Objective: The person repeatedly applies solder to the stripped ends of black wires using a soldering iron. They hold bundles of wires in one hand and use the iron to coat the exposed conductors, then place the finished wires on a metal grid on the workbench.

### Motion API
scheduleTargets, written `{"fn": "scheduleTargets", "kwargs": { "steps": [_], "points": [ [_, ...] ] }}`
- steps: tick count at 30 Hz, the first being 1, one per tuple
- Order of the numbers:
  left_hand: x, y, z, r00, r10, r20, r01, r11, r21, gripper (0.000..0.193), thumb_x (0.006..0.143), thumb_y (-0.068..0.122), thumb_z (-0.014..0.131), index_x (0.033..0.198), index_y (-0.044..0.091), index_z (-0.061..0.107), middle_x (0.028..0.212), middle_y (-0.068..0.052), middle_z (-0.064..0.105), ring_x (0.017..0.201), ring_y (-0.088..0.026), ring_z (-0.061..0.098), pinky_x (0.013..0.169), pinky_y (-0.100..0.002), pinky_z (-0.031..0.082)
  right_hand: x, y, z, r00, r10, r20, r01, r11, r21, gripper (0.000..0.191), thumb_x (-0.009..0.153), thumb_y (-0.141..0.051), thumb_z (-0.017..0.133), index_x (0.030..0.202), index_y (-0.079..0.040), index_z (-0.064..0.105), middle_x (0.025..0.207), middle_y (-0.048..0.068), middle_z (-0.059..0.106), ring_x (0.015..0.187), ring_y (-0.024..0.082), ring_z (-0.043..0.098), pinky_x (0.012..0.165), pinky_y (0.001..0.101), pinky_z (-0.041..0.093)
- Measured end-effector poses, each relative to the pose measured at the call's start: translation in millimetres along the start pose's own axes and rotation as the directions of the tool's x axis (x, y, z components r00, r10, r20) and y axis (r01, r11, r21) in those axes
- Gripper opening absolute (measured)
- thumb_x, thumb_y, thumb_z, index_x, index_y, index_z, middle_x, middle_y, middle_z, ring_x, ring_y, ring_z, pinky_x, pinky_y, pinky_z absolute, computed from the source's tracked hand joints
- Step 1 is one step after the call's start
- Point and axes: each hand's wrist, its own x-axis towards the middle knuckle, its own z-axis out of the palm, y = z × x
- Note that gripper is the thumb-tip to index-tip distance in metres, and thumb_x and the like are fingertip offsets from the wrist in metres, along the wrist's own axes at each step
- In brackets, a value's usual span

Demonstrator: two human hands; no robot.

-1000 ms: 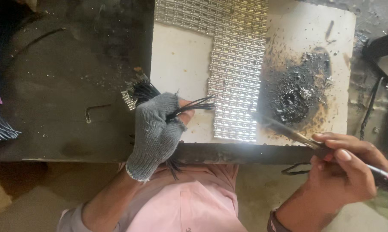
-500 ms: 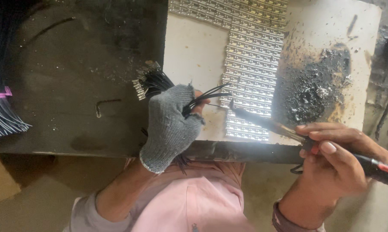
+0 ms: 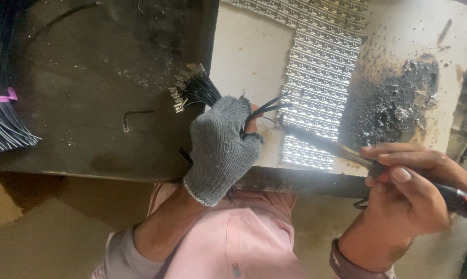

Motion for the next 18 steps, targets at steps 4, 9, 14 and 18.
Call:
{"fn": "scheduleTargets", "kwargs": {
  "steps": [4,9,14,18],
  "points": [
    [0.5,0.0,1.9,0.999,-0.024,0.035,0.022,0.998,0.054,0.012,0.082,0.006,0.073,0.093,0.003,0.07,0.08,-0.013,0.065,0.067,-0.027,0.068,0.06,-0.04,0.052,2.5,-1.0,1.1,1.0,0.017,0.016,-0.018,1.0,0.008,0.019,0.108,0.011,0.057,0.109,-0.007,0.065,0.094,0.025,0.067,0.083,0.034,0.077,0.054,0.0254,0.057],
    [2.0,1.3,0.2,1.0,-0.016,0.028,0.015,1.0,0.01,0.01,0.083,0.007,0.072,0.092,0.004,0.071,0.08,-0.011,0.065,0.066,-0.026,0.068,0.06,-0.038,0.052,26.5,-7.5,-1.5,0.983,-0.043,0.179,0.067,0.989,-0.13,0.017,0.094,0.016,0.062,0.091,0.0,0.059,0.083,0.028,0.066,0.079,0.039,0.076,0.046,0.0258,0.055],
    [4.7,5.1,-1.8,1.0,0.005,0.01,-0.005,0.999,0.039,0.008,0.086,0.01,0.076,0.086,0.006,0.069,0.078,-0.012,0.065,0.067,-0.03,0.065,0.064,-0.042,0.05,39.0,-27.5,-0.5,0.903,0.417,0.1,-0.429,0.885,0.183,0.013,0.077,0.006,0.058,0.084,0.012,0.067,0.087,0.027,0.07,0.058,0.022,0.069,0.049,0.026,0.054],
    [7.2,7.4,-3.4,0.999,-0.015,0.035,0.014,1.0,0.02,0.009,0.08,0.007,0.073,0.088,0.007,0.071,0.08,-0.013,0.065,0.071,-0.032,0.066,0.066,-0.043,0.051,31.1,-20.9,-3.0,0.863,0.503,0.051,-0.495,0.822,0.282,0.014,0.08,0.004,0.057,0.08,0.014,0.067,0.085,0.03,0.07,0.05,0.018,0.063,0.044,0.0229,0.048]
  ]
}}
